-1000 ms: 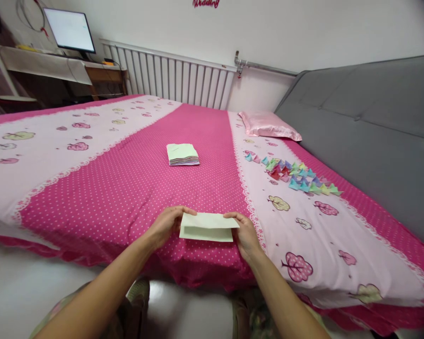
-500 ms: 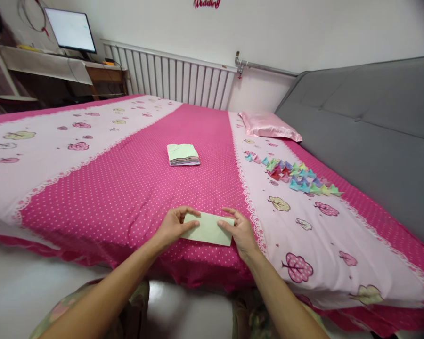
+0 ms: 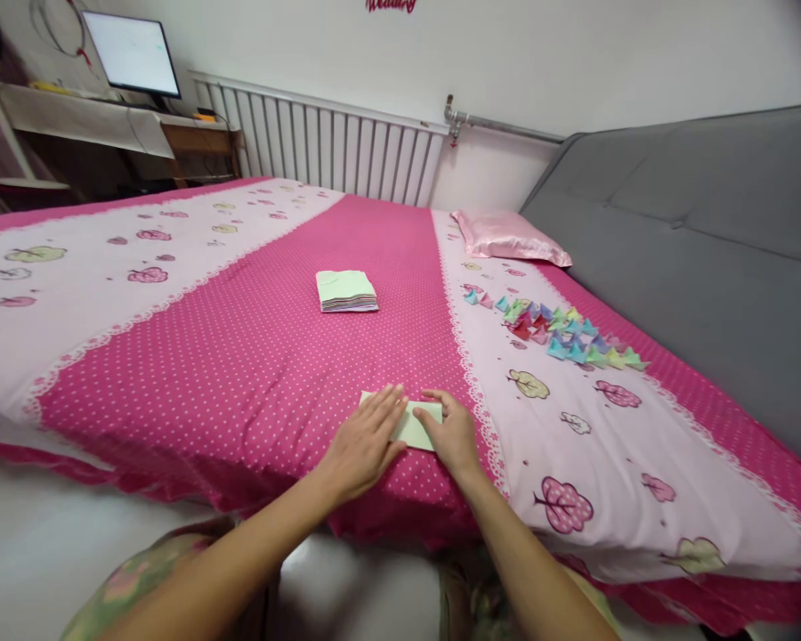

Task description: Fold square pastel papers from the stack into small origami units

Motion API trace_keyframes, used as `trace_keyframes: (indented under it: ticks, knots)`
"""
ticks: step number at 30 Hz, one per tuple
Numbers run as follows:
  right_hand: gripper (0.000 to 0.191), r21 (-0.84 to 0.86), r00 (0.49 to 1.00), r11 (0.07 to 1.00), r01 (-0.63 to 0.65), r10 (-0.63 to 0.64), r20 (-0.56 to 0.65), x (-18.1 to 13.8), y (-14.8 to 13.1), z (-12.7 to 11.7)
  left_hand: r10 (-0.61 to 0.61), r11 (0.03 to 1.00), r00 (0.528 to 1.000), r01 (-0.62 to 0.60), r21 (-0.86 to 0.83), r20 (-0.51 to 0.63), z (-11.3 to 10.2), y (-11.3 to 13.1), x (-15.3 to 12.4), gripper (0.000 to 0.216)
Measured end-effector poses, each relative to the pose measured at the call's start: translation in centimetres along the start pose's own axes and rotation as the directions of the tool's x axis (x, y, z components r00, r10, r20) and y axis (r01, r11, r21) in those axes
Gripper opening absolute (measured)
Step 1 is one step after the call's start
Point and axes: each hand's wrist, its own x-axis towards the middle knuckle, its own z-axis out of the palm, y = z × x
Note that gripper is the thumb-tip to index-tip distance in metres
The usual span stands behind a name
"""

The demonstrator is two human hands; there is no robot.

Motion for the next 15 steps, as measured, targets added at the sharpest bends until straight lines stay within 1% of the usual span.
trace_keyframes:
  ticks: [1,2,5,7,8,9,11,13,15]
  knots:
    - [0.032,-0.055,0.999,0.998,0.044,-0.044,-0.005,0.2,0.0,0.0,0.036,0.999,0.998,-0.038,0.037,0.044,0.5,0.3,0.0,0.054]
    - [0.032,-0.098,0.997,0.992,0.080,-0.081,-0.006,0.4,-0.1,0.1,0.047,0.996,0.996,-0.053,0.070,0.078,1.0,0.5,0.0,0.056]
    - [0.034,-0.208,0.986,0.965,0.159,-0.166,-0.016,0.7,-0.3,0.2,0.003,0.989,0.993,-0.020,0.145,0.115,1.9,0.7,0.0,0.062]
    - [0.035,-0.321,0.968,0.918,0.232,-0.251,-0.018,0.5,-0.6,0.4,-0.011,0.985,0.992,-0.010,0.173,0.123,2.1,0.7,-0.1,0.063]
    - [0.037,-0.391,0.951,0.875,0.287,-0.309,0.006,0.2,-0.9,0.5,-0.012,0.984,0.991,-0.011,0.180,0.130,2.0,0.7,-0.1,0.063]
    - [0.038,-0.450,0.932,0.824,0.344,-0.359,0.054,-0.1,-1.1,0.7,-0.012,0.983,0.990,-0.014,0.185,0.138,2.0,0.7,-0.2,0.063]
    - [0.044,-0.497,0.885,0.734,0.464,-0.406,0.228,-0.9,-1.6,1.0,-0.004,0.982,0.987,-0.026,0.185,0.162,1.8,0.7,-0.2,0.062]
    - [0.050,-0.486,0.841,0.692,0.534,-0.377,0.387,-1.6,-1.9,1.5,0.002,0.983,0.983,-0.036,0.182,0.184,1.6,0.8,-0.1,0.060]
    - [0.054,-0.503,0.834,0.682,0.532,-0.316,0.453,-2.1,-1.8,1.8,-0.001,0.982,0.981,-0.035,0.183,0.196,1.5,0.9,-0.1,0.058]
